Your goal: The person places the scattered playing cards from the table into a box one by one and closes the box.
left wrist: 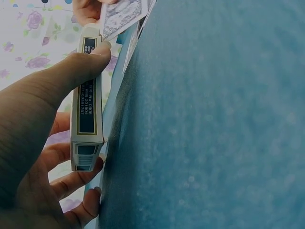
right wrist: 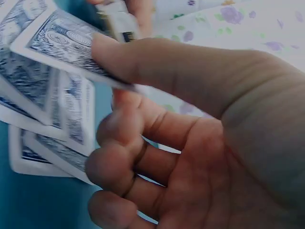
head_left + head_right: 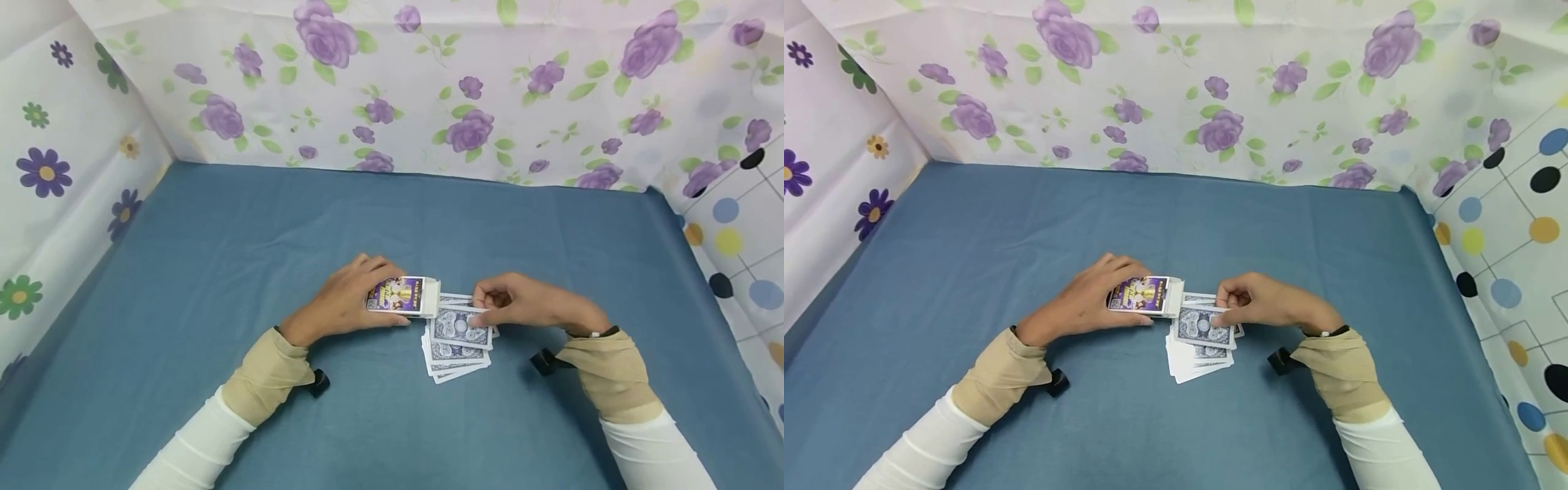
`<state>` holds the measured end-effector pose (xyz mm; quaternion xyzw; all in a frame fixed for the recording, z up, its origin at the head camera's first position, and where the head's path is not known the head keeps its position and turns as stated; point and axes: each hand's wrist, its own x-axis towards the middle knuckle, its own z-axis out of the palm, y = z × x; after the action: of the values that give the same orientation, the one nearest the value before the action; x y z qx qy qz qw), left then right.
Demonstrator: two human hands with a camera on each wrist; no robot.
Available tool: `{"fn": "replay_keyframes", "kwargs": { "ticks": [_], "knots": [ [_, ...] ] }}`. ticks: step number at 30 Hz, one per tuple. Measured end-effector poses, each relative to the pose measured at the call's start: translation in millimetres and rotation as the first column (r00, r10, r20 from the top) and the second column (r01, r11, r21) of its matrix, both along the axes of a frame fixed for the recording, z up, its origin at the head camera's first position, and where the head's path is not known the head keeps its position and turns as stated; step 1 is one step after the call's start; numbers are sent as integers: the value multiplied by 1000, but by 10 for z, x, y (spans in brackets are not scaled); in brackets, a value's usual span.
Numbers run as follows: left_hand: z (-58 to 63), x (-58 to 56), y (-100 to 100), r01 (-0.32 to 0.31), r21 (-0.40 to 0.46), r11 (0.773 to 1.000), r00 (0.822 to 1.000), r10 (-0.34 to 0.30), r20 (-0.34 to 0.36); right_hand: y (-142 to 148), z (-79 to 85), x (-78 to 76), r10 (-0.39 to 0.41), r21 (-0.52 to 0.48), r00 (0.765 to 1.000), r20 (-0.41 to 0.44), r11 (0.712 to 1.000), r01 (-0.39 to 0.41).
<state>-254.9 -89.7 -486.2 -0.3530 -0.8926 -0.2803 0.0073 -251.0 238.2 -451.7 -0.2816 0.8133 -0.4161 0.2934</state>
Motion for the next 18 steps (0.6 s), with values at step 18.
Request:
{"fn": "replay_keyframes", "kwargs": {
  "ticks": [18],
  "knots": [
    [11,-10,-5,-1,11,1000,1000,1,-4,109,256,-51,-248,-129,968,26,960,249]
  ]
}}
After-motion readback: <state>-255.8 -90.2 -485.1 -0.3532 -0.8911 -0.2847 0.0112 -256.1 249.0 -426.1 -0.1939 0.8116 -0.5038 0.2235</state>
